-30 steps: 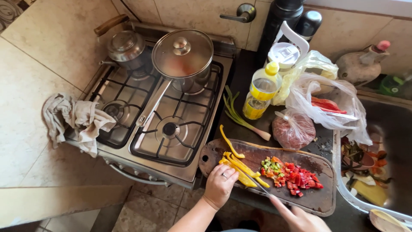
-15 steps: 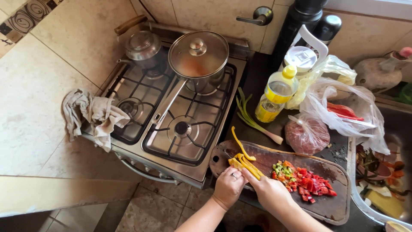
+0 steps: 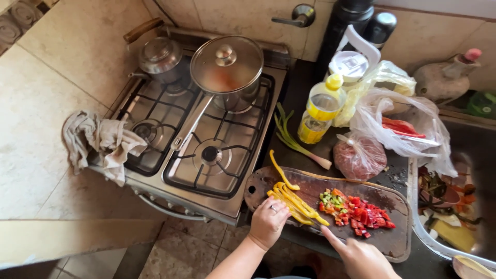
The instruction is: Washing bell peppers in a sink and dicing them on a wooden cutting board.
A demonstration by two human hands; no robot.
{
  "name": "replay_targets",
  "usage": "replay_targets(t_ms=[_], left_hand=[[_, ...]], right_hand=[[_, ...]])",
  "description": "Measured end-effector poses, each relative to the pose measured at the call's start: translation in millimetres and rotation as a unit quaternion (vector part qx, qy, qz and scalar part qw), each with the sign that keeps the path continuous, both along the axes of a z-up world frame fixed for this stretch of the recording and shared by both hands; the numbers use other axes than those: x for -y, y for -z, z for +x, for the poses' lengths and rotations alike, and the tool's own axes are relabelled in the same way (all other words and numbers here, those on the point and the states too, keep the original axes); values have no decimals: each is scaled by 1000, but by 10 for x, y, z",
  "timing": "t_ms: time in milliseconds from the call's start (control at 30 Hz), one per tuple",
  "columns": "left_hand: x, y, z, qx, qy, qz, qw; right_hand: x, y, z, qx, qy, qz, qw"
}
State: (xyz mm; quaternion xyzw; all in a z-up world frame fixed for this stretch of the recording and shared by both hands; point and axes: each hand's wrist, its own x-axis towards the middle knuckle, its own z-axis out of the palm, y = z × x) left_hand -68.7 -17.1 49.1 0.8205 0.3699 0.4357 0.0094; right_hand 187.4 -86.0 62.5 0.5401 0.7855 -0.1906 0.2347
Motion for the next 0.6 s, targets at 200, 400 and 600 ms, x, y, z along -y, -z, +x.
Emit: replay_targets(t_ms=[200, 400, 600], left_hand=[[56, -6, 14, -8, -2, -5, 1000], [84, 82, -21, 26, 27, -12, 999], [48, -107, -40, 9, 33, 3, 999]], right_hand=[[404, 141, 538, 84, 52, -107, 989], [422, 70, 134, -29, 75, 156, 985], [-234, 44, -562, -122, -68, 185, 973]])
